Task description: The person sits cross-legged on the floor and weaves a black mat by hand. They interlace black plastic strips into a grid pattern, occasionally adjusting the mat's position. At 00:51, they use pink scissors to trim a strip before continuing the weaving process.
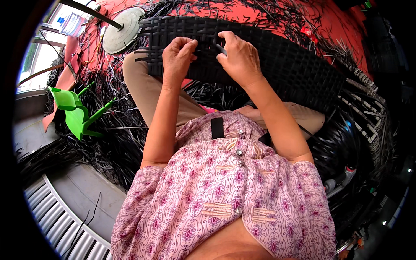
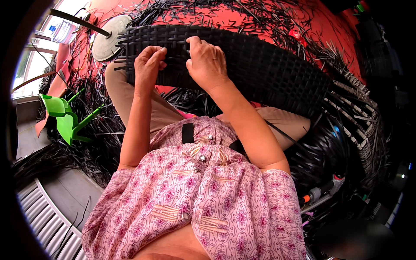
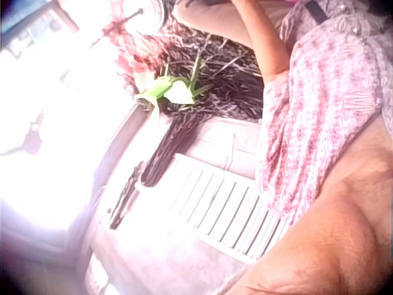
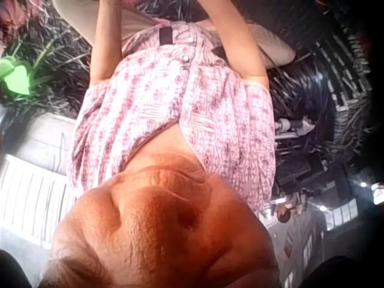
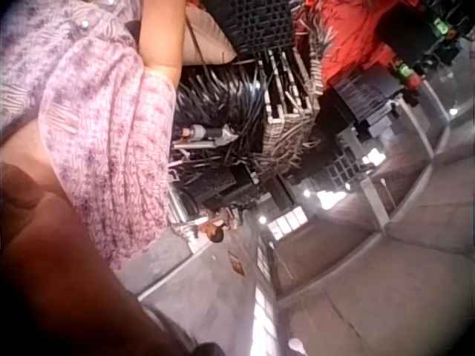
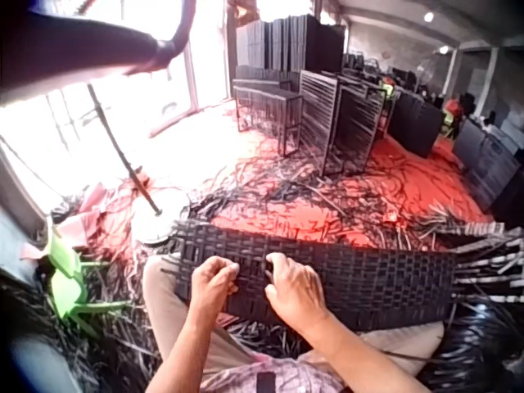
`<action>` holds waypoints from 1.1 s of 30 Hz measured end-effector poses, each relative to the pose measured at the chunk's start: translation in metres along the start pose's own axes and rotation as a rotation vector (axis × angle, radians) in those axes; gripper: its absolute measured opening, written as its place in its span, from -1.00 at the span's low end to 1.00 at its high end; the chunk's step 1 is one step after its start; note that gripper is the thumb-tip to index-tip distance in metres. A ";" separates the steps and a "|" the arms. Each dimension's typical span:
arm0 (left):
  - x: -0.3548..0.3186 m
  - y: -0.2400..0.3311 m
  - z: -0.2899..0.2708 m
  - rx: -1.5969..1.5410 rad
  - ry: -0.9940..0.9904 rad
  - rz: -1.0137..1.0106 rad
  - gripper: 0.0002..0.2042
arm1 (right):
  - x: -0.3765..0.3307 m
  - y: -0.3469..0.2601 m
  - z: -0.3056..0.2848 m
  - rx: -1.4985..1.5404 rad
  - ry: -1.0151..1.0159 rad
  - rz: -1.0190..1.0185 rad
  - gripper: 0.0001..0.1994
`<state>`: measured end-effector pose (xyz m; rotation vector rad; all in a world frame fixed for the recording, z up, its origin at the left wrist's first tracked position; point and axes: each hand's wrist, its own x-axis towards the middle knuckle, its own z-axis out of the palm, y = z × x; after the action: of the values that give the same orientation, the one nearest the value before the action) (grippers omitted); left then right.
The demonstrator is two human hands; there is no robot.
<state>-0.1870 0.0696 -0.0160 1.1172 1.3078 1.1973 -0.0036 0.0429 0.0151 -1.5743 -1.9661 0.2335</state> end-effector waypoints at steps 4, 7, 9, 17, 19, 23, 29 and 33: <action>-0.001 0.020 -0.038 -0.106 0.103 -0.011 -0.85 | 0.003 -0.003 -0.001 -0.115 0.156 -0.253 -0.62; -0.010 0.046 -0.062 -0.033 0.181 0.129 -0.85 | 0.013 -0.012 0.003 0.139 0.199 -0.256 -0.66; -0.020 0.061 -0.062 0.028 0.085 0.208 -0.85 | 0.023 -0.022 0.006 0.370 0.167 -0.272 -0.72; -0.024 0.063 -0.038 -0.196 -0.059 0.216 -0.81 | 0.030 -0.024 -0.005 0.901 -0.055 -0.028 -0.82; -0.006 0.047 -0.029 0.059 -0.005 0.169 -0.79 | 0.027 -0.016 -0.004 0.830 -0.013 0.103 -0.82; 0.006 0.012 -0.010 0.806 0.079 0.386 -0.77 | 0.020 -0.006 0.008 0.458 0.093 0.052 -0.83; 0.007 0.000 0.005 0.960 0.183 0.438 -0.81 | 0.014 -0.007 0.026 0.137 0.157 0.008 -0.89; 0.010 -0.003 0.005 0.870 0.157 0.476 -0.84 | 0.017 -0.010 0.035 0.051 0.148 0.001 -0.81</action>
<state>-0.1829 0.0795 -0.0199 2.0776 1.8193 1.0607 -0.0331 0.0641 -0.0026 -1.5156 -1.8319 0.1617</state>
